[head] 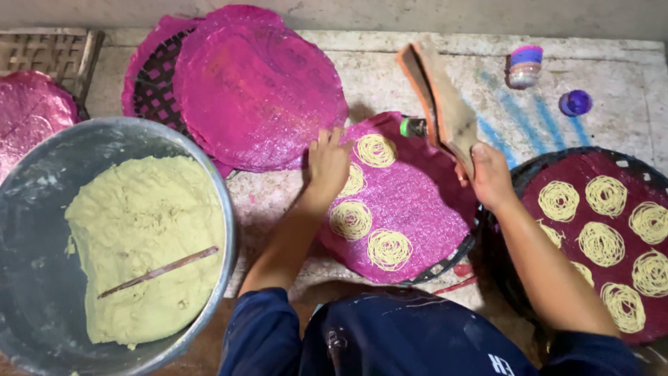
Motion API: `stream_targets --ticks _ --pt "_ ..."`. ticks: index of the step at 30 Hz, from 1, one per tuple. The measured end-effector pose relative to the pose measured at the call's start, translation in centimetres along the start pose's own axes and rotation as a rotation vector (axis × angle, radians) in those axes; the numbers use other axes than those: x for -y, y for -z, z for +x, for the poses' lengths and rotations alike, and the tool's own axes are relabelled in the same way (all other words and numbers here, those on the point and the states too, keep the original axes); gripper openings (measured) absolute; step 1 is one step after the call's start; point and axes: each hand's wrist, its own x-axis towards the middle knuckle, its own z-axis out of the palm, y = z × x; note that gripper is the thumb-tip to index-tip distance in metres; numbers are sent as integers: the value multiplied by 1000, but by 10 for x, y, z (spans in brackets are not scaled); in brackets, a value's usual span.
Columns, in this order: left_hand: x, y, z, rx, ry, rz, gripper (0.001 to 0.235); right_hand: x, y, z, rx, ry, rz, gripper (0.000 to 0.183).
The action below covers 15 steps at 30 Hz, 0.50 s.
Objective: The person uses a wooden dough press to extrude yellow dough into spiral shapes onto round purple trays. They repeatedly load the press with dough from a large metal bowl and squeeze it out in circular motions, filling multiple trays with the formed noodles.
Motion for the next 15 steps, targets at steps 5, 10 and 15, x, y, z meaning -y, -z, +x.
stream_targets --ticks 5,10,15 --pt "0 0 7 -68 -21 55 22 -16 10 -32 -80 -36 199 71" --pt "-3 11 15 -133 66 -123 10 -19 22 -61 -140 -31 268 78" --pt "-12 22 26 -160 85 -269 8 -17 26 -91 -167 23 356 80"
